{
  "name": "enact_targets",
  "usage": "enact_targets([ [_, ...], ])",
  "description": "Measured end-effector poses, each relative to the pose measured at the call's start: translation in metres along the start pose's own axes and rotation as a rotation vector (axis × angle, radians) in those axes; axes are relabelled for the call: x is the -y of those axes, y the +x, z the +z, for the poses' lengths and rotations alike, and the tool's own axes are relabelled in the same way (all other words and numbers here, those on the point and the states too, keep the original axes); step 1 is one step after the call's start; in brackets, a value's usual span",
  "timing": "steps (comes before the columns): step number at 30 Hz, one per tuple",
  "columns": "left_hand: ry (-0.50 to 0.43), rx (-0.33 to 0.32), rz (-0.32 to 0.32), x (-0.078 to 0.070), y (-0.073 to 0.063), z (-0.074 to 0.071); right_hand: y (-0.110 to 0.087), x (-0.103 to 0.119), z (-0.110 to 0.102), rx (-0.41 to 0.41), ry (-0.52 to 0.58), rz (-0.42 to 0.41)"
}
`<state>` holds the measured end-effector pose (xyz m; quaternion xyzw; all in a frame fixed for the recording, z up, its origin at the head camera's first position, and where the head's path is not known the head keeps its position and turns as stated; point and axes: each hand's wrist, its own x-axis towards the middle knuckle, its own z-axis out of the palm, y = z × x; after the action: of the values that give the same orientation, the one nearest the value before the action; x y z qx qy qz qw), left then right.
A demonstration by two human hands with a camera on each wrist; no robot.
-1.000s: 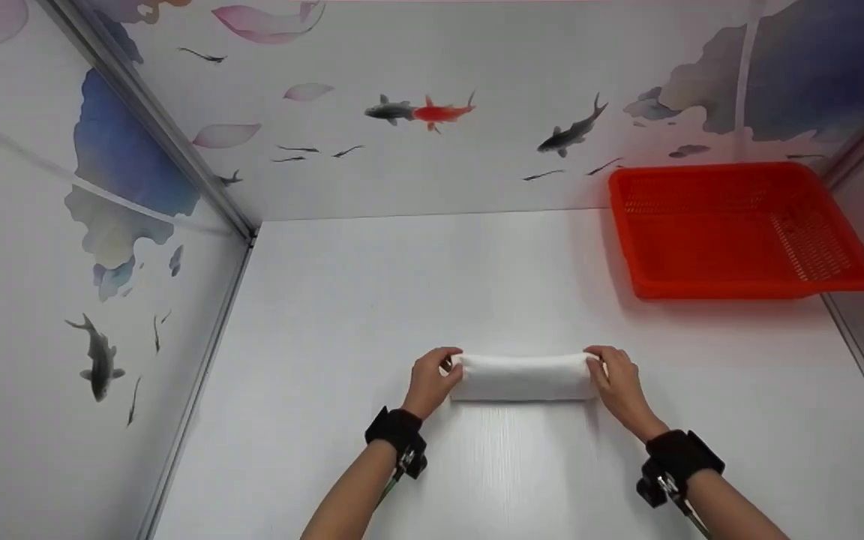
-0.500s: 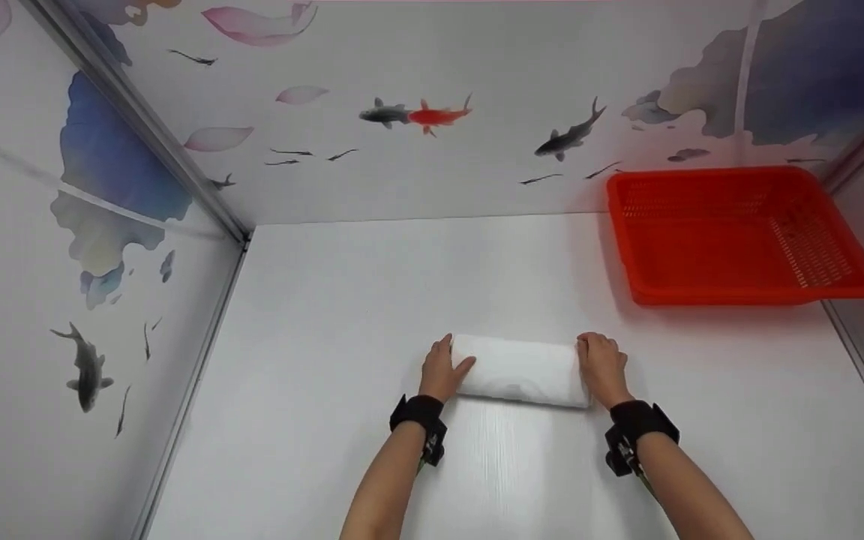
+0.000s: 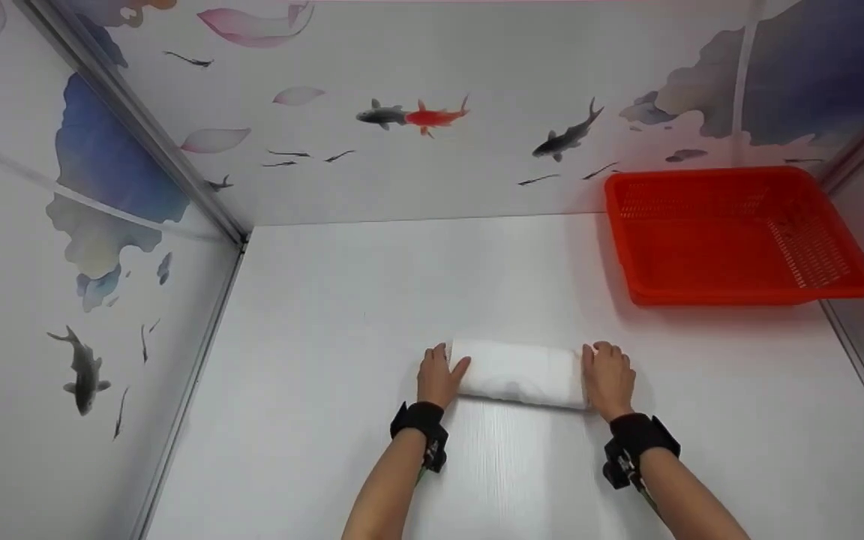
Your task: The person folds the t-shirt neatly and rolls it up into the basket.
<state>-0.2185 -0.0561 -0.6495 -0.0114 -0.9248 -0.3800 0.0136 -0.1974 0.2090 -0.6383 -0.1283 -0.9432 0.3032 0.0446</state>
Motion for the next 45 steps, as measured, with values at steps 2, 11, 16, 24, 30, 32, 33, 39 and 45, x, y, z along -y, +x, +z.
enact_targets([
  [2, 0.025, -0.015, -0.045, -0.003, -0.001, 0.0, -0.006, 0.0, -0.001, 0.008, 0.01, 0.066],
  [11, 0.016, 0.027, -0.161, -0.013, -0.009, 0.006, -0.028, 0.011, 0.006, 0.164, 0.029, 0.234],
  [16, -0.059, 0.039, -0.173, -0.018, -0.014, 0.008, -0.032, 0.018, 0.011, 0.145, 0.162, 0.284],
  [24, -0.209, 0.025, -0.213, -0.028, -0.019, 0.01, -0.032, 0.009, 0.01, 0.034, 0.344, 0.174],
  [30, -0.329, 0.01, -0.165, -0.041, -0.02, 0.006, -0.03, 0.007, -0.005, 0.014, 0.439, 0.132],
  [32, -0.359, -0.006, -0.136, -0.051, -0.017, 0.008, -0.025, 0.006, -0.018, 0.002, 0.46, 0.128],
  [33, -0.37, -0.013, -0.122, -0.057, -0.015, 0.008, -0.022, 0.005, -0.025, -0.002, 0.468, 0.125],
  [39, -0.424, -0.051, -0.028, -0.096, -0.001, 0.008, -0.004, 0.003, -0.069, -0.035, 0.516, 0.114],
  [45, -0.435, -0.051, 0.034, -0.143, 0.016, 0.013, 0.015, -0.006, -0.117, -0.078, 0.541, 0.129],
])
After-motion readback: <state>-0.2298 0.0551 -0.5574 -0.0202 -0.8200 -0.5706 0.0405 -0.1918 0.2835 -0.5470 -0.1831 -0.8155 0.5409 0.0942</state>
